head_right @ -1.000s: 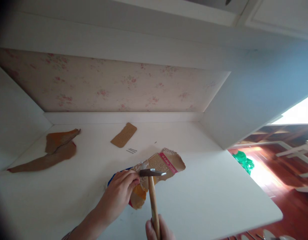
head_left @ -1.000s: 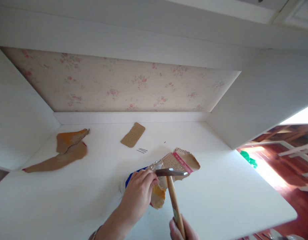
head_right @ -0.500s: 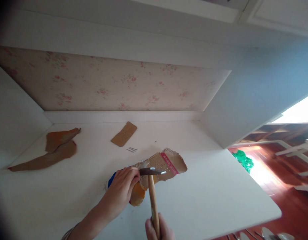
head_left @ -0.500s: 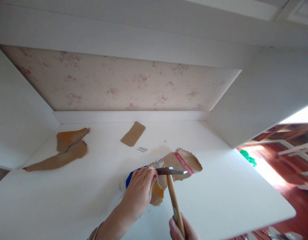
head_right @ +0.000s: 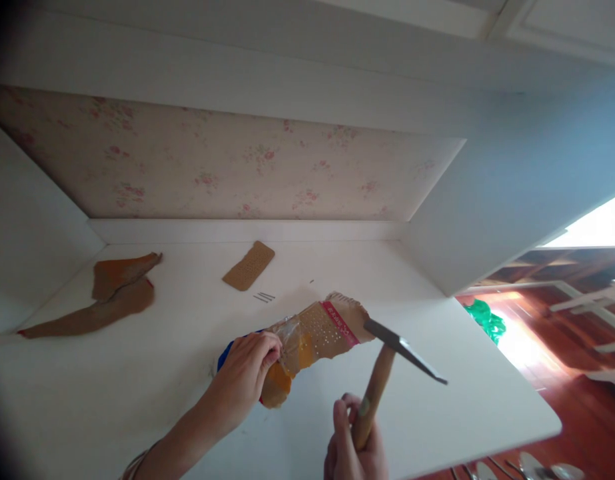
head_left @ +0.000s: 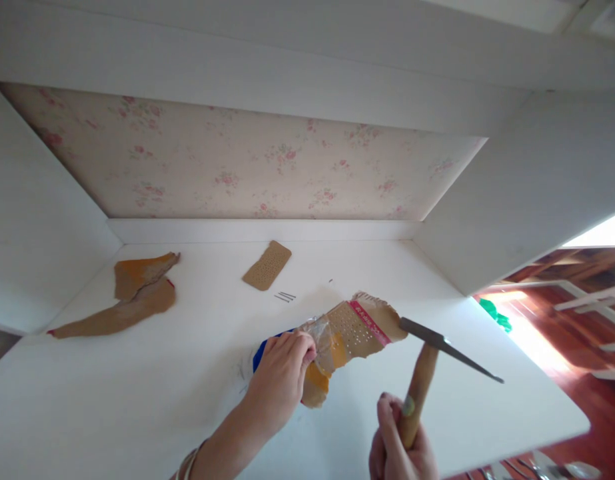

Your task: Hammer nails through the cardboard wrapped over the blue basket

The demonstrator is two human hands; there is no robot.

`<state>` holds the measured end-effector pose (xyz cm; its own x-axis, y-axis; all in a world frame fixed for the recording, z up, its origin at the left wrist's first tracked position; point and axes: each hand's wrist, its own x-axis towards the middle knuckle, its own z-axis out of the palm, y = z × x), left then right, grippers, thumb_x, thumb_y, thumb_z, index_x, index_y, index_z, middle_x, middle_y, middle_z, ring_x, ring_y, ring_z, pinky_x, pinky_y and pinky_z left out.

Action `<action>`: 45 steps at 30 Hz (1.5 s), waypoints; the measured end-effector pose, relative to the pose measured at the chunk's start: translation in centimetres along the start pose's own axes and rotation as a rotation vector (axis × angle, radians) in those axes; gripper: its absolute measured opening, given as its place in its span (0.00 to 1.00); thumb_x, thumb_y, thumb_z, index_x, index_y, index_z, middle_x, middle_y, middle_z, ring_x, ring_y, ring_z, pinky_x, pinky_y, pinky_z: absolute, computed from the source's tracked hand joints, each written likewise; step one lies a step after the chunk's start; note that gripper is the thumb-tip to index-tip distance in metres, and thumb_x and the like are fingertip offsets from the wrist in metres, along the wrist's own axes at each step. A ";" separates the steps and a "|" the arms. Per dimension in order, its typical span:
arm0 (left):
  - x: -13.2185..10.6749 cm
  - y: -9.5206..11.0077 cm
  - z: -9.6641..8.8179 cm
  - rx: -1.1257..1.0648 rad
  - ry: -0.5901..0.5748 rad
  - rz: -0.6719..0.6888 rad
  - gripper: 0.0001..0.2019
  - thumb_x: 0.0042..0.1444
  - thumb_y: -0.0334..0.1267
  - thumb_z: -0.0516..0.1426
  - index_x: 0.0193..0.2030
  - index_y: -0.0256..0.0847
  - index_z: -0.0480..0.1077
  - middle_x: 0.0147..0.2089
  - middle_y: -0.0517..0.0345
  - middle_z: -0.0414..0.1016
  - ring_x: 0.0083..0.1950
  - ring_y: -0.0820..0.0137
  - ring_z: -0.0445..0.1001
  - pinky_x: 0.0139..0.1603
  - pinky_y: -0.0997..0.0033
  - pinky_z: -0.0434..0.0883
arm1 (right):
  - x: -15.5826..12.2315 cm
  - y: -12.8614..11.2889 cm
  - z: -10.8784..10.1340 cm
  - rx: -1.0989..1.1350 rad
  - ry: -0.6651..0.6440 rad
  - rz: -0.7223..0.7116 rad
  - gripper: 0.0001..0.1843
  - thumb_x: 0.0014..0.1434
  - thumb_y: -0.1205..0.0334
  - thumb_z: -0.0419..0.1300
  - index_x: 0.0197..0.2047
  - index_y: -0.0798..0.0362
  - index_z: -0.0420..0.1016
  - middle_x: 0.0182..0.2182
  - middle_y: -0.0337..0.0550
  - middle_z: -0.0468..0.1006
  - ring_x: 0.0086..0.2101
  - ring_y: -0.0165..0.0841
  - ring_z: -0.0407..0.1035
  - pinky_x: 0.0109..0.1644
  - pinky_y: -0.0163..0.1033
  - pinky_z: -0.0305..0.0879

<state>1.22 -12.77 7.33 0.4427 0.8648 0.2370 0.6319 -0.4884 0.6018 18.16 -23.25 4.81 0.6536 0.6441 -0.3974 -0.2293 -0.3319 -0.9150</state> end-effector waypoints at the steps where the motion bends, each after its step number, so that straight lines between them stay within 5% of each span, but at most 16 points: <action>1: 0.0 0.0 0.0 -0.005 0.001 -0.003 0.08 0.70 0.31 0.47 0.40 0.45 0.64 0.41 0.59 0.76 0.44 0.65 0.74 0.45 0.62 0.65 | 0.7 -1.0 0.2 0.020 -0.017 -0.066 0.32 0.49 0.32 0.66 0.43 0.51 0.70 0.07 0.22 0.59 0.09 0.24 0.53 0.12 0.26 0.49; 4: 0.0 -0.1 0.0 -0.021 0.001 -0.010 0.09 0.70 0.32 0.46 0.40 0.45 0.64 0.41 0.59 0.76 0.44 0.64 0.74 0.45 0.61 0.66 | 2.8 -3.2 0.8 0.035 -0.011 -0.117 0.38 0.51 0.38 0.68 0.57 0.53 0.69 0.16 0.30 0.74 0.15 0.27 0.64 0.17 0.29 0.61; 8: 0.1 -0.1 0.0 -0.023 -0.004 -0.010 0.08 0.70 0.31 0.46 0.41 0.45 0.64 0.41 0.58 0.76 0.44 0.64 0.75 0.46 0.60 0.66 | 5.2 -3.9 1.6 0.152 -0.009 -0.123 0.26 0.49 0.46 0.73 0.42 0.51 0.70 0.19 0.29 0.76 0.16 0.27 0.68 0.18 0.29 0.63; 12: 0.2 0.1 0.1 -0.036 0.016 0.005 0.08 0.69 0.31 0.47 0.40 0.44 0.64 0.41 0.58 0.76 0.44 0.63 0.75 0.46 0.60 0.68 | 6.2 -3.9 2.3 0.183 -0.066 -0.124 0.24 0.48 0.49 0.75 0.34 0.49 0.65 0.18 0.28 0.75 0.17 0.25 0.68 0.18 0.26 0.63; 24: -0.9 -0.5 -1.4 -0.349 0.263 -0.217 0.09 0.71 0.42 0.48 0.44 0.45 0.68 0.45 0.56 0.81 0.47 0.68 0.79 0.48 0.70 0.74 | 4.5 -3.6 2.8 0.432 0.120 -0.154 0.25 0.43 0.55 0.78 0.33 0.49 0.66 0.23 0.24 0.75 0.21 0.21 0.74 0.30 0.22 0.74; 32: -1.5 -0.3 -0.9 -0.254 0.195 -0.179 0.10 0.71 0.41 0.47 0.44 0.46 0.68 0.40 0.59 0.80 0.36 0.70 0.79 0.37 0.72 0.74 | 3.6 -2.5 3.0 0.574 0.168 -0.142 0.30 0.34 0.62 0.81 0.32 0.49 0.65 0.22 0.24 0.77 0.21 0.24 0.76 0.28 0.20 0.75; 38: -2.1 -2.0 -0.3 -0.027 0.357 -0.077 0.07 0.70 0.39 0.50 0.44 0.45 0.69 0.41 0.56 0.80 0.45 0.62 0.78 0.50 0.60 0.74 | 3.7 -2.6 3.1 0.615 0.151 -0.138 0.29 0.34 0.61 0.81 0.32 0.50 0.66 0.21 0.25 0.77 0.21 0.24 0.77 0.28 0.20 0.75; 45: -3.4 -2.4 -0.4 -0.044 0.353 -0.150 0.08 0.70 0.40 0.49 0.45 0.45 0.69 0.39 0.56 0.79 0.42 0.64 0.79 0.46 0.62 0.76 | 3.7 -2.9 3.1 0.647 0.144 -0.164 0.27 0.37 0.62 0.80 0.32 0.50 0.66 0.21 0.25 0.76 0.21 0.22 0.75 0.27 0.19 0.74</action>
<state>-2.06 -14.48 5.42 0.0960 0.9168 0.3876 0.6420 -0.3546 0.6798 18.98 -17.78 5.82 0.7960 0.5376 -0.2782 -0.4748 0.2696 -0.8377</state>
